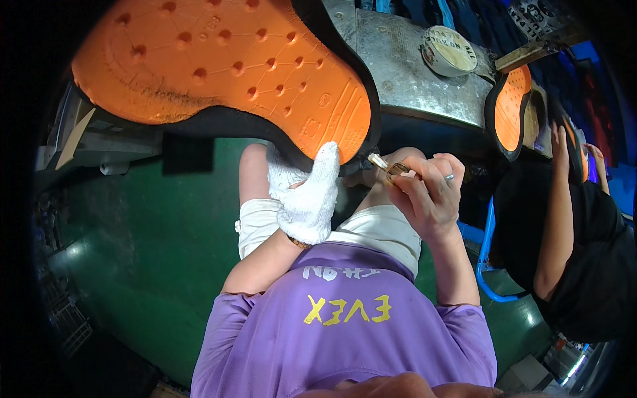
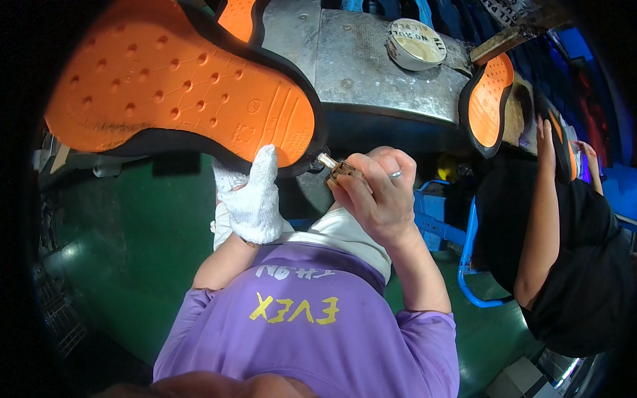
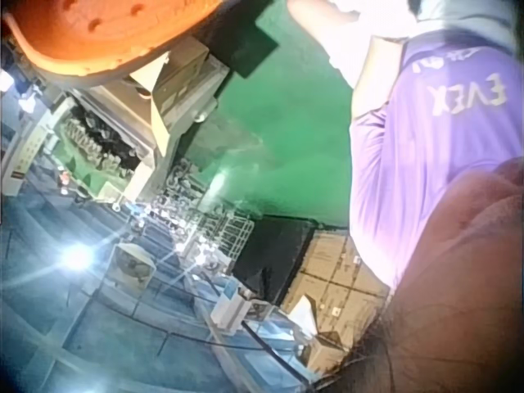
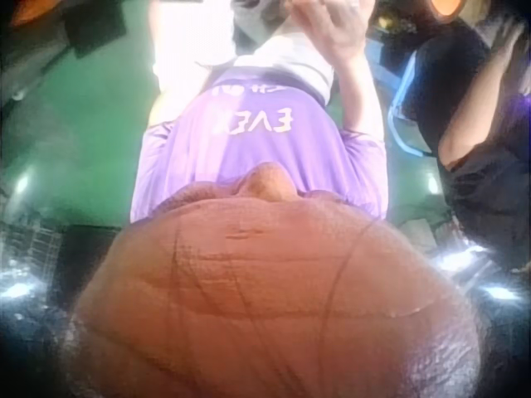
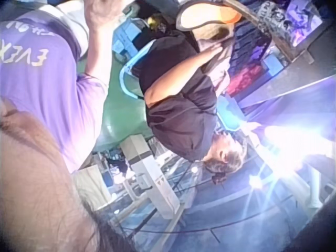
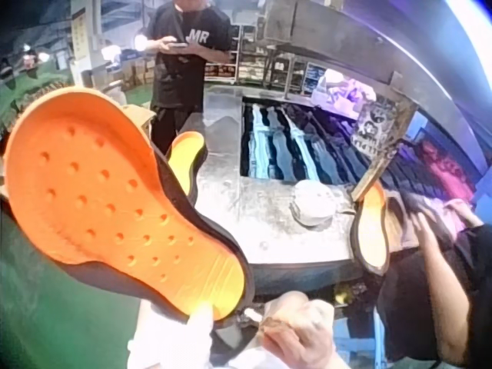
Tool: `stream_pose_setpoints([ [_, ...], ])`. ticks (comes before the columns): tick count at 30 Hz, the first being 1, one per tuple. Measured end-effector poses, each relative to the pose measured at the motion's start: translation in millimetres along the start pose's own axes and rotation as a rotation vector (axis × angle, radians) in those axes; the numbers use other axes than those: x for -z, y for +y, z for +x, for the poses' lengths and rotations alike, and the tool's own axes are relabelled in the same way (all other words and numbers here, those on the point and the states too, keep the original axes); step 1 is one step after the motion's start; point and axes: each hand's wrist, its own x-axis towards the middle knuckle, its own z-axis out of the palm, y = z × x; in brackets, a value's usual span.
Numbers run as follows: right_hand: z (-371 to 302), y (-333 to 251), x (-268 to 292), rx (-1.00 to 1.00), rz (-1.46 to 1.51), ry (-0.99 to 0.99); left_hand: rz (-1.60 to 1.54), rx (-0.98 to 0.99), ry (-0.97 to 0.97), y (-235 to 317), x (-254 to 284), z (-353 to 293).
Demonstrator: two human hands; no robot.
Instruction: The person applies glue to the edges of shoe soles using a small brush. They repeatedly dip the brush into a container and coat the perimeter of orange and gray soles, then place them on the workbench.
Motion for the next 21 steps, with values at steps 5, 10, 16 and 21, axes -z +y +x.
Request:
stream_pose_setpoints([
  [5,-4,7,-2,-0.038,-0.047,0.029,0.18,-0.241,-0.018,20,-24,-12],
  [10,-1,0,-2,-0.027,-0.058,0.036,0.31,-0.353,-0.042,25,-22,-13],
  [16,-5,-7,-3,0.061,-0.002,0.011,0.153,-0.127,-0.022,3,0,-2],
  [21,-11,-9,-3,0.085,-0.012,0.014,0.154,-0.18,-0.05,11,-8,-4],
])
